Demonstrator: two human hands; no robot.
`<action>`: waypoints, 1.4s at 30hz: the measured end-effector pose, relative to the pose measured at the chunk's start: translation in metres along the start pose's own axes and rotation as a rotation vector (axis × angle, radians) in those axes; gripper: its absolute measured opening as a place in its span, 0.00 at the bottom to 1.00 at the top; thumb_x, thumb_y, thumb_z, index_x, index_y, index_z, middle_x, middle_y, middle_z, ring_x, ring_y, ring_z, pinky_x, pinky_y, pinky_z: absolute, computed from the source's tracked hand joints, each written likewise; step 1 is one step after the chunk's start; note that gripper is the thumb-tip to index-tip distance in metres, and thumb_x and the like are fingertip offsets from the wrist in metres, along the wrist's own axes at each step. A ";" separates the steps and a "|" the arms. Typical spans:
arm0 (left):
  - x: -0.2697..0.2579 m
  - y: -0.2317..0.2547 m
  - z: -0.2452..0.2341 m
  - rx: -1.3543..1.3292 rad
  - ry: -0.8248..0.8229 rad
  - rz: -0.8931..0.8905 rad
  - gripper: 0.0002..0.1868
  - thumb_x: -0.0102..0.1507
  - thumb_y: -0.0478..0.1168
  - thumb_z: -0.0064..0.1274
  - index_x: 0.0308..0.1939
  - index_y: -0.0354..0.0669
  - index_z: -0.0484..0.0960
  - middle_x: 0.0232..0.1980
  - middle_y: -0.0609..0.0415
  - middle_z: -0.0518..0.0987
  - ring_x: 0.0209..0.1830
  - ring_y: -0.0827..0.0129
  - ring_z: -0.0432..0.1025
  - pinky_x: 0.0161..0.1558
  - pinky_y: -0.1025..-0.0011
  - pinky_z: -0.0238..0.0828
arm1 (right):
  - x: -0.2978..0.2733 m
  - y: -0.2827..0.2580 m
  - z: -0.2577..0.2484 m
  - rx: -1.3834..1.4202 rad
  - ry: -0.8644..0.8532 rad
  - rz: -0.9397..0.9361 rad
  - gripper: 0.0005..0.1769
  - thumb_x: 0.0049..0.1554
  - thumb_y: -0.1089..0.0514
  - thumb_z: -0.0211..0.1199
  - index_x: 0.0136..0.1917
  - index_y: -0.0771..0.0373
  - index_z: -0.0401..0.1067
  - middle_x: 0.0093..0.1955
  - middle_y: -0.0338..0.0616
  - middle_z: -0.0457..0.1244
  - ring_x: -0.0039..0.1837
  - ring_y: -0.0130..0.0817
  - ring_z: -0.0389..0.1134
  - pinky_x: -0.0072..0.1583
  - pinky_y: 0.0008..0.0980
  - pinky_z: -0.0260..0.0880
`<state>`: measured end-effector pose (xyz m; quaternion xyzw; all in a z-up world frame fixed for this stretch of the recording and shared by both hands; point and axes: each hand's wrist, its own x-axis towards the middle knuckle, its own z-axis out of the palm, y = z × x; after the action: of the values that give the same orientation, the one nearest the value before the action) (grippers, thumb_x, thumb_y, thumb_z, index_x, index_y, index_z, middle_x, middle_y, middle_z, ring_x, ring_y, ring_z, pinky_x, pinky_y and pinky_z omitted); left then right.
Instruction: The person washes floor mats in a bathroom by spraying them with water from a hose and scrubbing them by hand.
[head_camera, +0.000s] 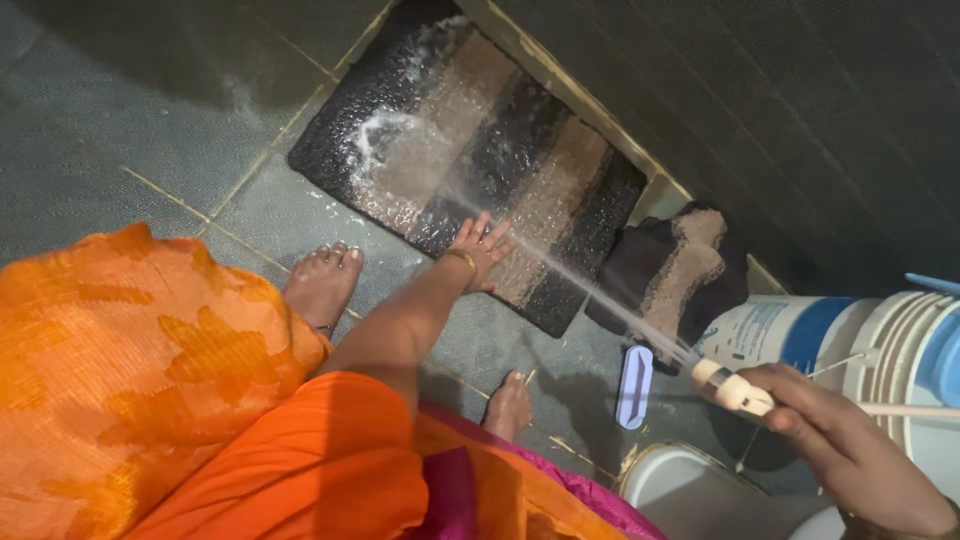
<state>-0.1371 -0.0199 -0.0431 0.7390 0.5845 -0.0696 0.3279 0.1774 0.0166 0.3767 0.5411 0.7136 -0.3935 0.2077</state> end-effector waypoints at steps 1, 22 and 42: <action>0.001 0.000 0.001 -0.003 0.002 -0.001 0.51 0.62 0.62 0.54 0.82 0.60 0.42 0.85 0.52 0.24 0.82 0.42 0.19 0.77 0.46 0.22 | -0.002 0.005 0.000 0.015 0.004 0.008 0.26 0.59 0.48 0.54 0.68 0.59 0.72 0.61 0.42 0.65 0.66 0.36 0.65 0.67 0.37 0.63; -0.001 0.004 -0.008 0.048 -0.043 -0.032 0.54 0.62 0.65 0.54 0.82 0.62 0.38 0.85 0.52 0.26 0.83 0.40 0.23 0.78 0.45 0.26 | -0.008 0.038 -0.003 0.071 -0.025 0.131 0.25 0.60 0.46 0.50 0.64 0.60 0.71 0.64 0.45 0.65 0.71 0.38 0.63 0.73 0.41 0.59; -0.003 0.006 -0.010 0.033 -0.090 -0.045 0.54 0.64 0.63 0.52 0.82 0.64 0.31 0.84 0.54 0.22 0.82 0.43 0.18 0.78 0.46 0.21 | -0.006 0.015 0.012 0.364 0.221 0.122 0.25 0.61 0.54 0.51 0.66 0.69 0.69 0.59 0.52 0.65 0.64 0.39 0.66 0.66 0.41 0.61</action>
<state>-0.1353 -0.0170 -0.0317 0.7269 0.5845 -0.1197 0.3400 0.1915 0.0050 0.3689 0.6514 0.6153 -0.4410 0.0506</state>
